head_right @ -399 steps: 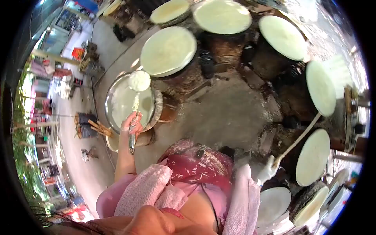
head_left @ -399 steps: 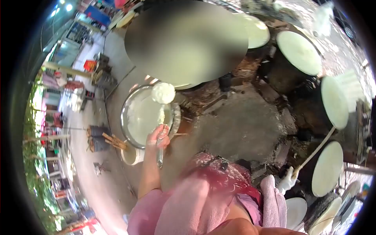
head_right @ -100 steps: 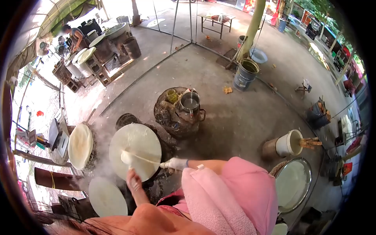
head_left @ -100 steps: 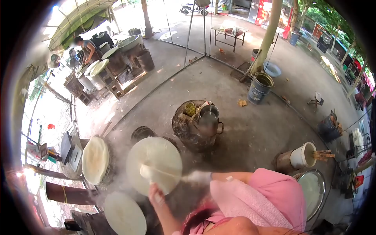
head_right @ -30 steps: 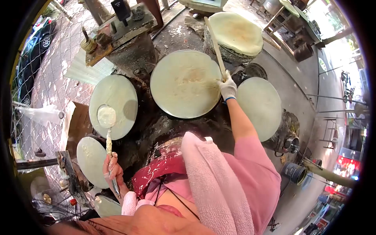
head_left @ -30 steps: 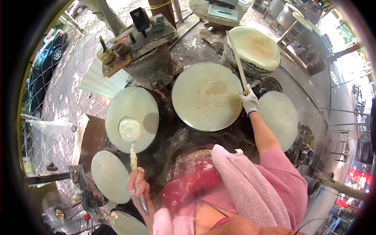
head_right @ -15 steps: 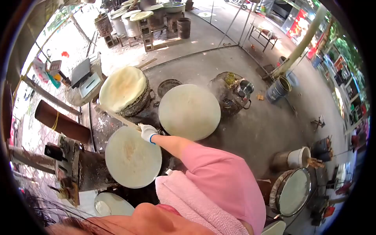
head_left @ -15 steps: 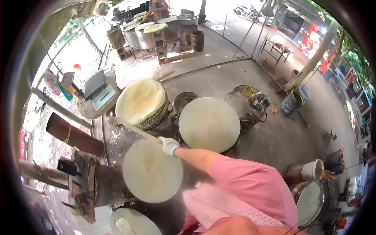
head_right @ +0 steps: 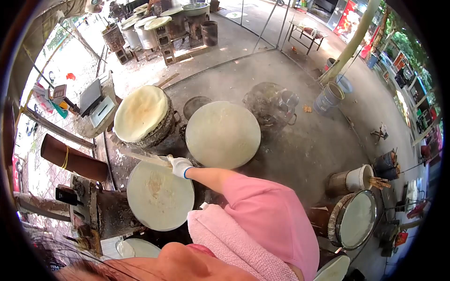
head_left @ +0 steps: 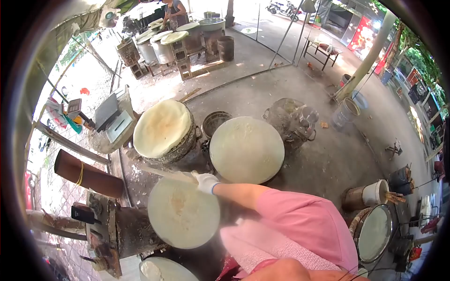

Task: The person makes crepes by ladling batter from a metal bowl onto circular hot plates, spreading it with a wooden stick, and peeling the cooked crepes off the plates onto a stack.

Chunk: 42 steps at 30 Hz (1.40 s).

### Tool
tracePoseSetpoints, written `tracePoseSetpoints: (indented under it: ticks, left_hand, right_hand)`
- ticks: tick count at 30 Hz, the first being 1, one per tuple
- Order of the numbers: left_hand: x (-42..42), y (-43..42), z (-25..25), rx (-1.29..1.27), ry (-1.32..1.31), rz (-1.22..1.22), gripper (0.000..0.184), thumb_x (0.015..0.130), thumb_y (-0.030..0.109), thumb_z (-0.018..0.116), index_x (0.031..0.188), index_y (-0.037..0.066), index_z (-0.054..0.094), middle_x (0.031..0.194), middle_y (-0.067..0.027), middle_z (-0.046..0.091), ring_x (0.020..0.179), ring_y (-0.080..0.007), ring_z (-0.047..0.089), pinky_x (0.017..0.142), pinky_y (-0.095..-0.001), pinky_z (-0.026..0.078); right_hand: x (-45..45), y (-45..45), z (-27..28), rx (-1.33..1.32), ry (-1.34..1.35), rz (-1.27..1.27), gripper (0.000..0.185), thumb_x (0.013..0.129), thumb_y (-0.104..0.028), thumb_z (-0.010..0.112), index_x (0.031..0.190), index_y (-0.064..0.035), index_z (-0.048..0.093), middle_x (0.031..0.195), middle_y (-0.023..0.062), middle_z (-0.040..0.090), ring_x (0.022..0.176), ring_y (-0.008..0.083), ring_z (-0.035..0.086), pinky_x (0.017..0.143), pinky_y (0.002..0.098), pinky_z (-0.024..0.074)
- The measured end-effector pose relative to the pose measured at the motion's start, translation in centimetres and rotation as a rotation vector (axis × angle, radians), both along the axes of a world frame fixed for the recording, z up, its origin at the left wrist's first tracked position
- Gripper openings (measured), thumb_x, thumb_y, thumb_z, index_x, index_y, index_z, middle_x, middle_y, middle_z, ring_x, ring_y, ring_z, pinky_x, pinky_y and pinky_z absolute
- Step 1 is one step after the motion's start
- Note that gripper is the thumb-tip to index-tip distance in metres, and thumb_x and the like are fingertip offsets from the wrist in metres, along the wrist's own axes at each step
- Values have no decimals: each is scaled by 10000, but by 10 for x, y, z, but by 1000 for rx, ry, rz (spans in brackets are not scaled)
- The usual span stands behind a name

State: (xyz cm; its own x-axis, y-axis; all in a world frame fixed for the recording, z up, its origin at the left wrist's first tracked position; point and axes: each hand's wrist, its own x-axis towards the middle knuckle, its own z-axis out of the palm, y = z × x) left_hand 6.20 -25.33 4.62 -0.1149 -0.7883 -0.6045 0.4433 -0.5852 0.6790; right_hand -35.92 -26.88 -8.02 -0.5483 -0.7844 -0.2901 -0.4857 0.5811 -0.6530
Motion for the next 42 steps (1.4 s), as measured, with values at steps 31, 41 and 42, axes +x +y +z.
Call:
tracePoseSetpoints:
  ticks: [31, 41, 42]
  left_hand:
    - [107, 115, 32, -62, 504, 140, 338, 1063, 251, 377, 1148, -48, 512, 680, 55, 460, 346, -2, 342, 368, -188, 271]
    - [103, 122, 36, -60, 564, 128, 356, 1078, 236, 319, 1161, -90, 438, 677, 16, 444, 329, -58, 390, 362, -224, 256]
    - [102, 122, 38, -65, 542, 125, 352, 1077, 234, 327, 1156, -90, 440, 677, 18, 444, 325, -56, 385, 357, -222, 254]
  right_hand:
    - [22, -56, 20, -312, -409, 176, 508, 718, -64, 693, 1212, 42, 644, 1038, 99, 723, 892, 151, 667, 844, 291, 516]
    - [67, -8, 41, -485, -155, 325, 501, 796, 9, 710, 1281, 9, 583, 1088, 76, 697, 983, 123, 641, 871, 254, 496]
    - [76, -3, 57, -469, -150, 330, 509, 799, 44, 707, 1291, 22, 575, 1110, 46, 685, 1005, 91, 612, 892, 238, 481]
